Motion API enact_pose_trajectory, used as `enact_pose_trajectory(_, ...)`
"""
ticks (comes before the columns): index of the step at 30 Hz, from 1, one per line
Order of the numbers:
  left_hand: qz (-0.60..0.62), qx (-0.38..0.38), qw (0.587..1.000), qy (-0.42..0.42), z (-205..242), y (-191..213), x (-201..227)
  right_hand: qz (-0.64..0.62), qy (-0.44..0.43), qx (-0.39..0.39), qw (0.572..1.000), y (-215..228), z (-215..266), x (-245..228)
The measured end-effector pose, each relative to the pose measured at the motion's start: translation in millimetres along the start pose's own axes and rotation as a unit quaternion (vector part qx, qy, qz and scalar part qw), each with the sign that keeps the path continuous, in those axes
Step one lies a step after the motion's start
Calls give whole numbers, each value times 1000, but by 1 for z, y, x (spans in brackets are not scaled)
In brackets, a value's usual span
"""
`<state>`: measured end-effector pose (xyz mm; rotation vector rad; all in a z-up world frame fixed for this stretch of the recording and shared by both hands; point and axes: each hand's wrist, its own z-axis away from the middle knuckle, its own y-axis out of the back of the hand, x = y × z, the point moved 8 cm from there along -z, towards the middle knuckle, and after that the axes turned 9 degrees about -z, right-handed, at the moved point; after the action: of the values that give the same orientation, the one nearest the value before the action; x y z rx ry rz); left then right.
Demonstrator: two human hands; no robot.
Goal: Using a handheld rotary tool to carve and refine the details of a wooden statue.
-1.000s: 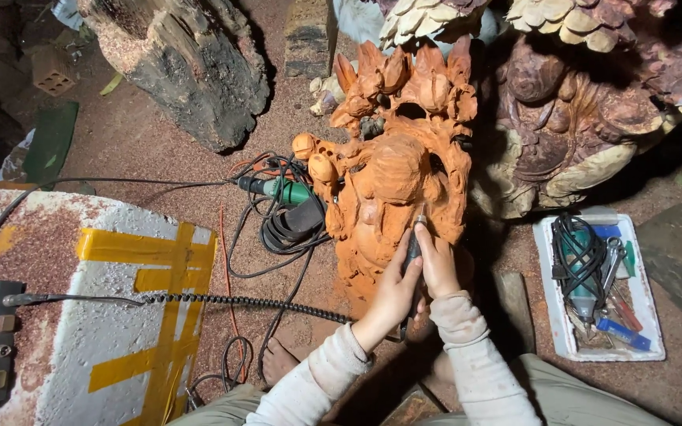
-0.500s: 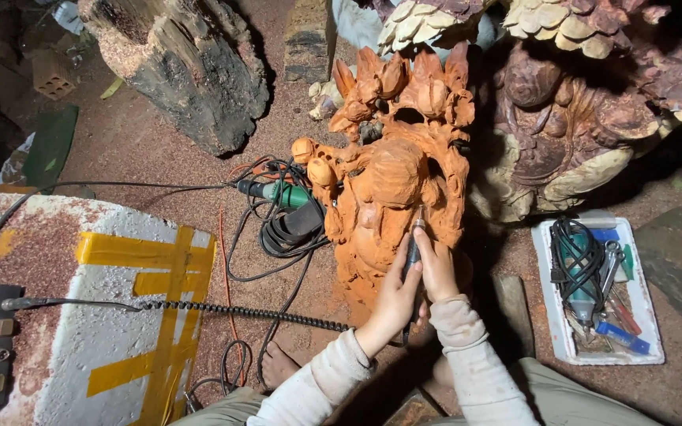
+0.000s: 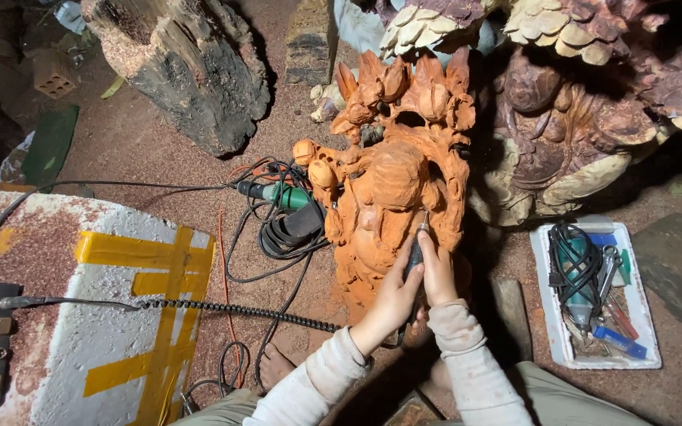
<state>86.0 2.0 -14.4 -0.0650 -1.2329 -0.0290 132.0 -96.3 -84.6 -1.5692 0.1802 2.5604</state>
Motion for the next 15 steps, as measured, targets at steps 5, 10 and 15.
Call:
enact_pose_trajectory(5, 22, 8, 1000, 3, -3, -1, -6, 6, -2, -1, 1000, 0, -2, -3)
enact_pose_trajectory(10, 23, 45, 998, 32, 17, -5, 6, 35, 7, -38, 999, -2, -14, 15)
enact_pose_trajectory(15, -10, 20, 1000, 19, 5, -4, 2, 5, 3, -22, 1000, -1, -6, 7)
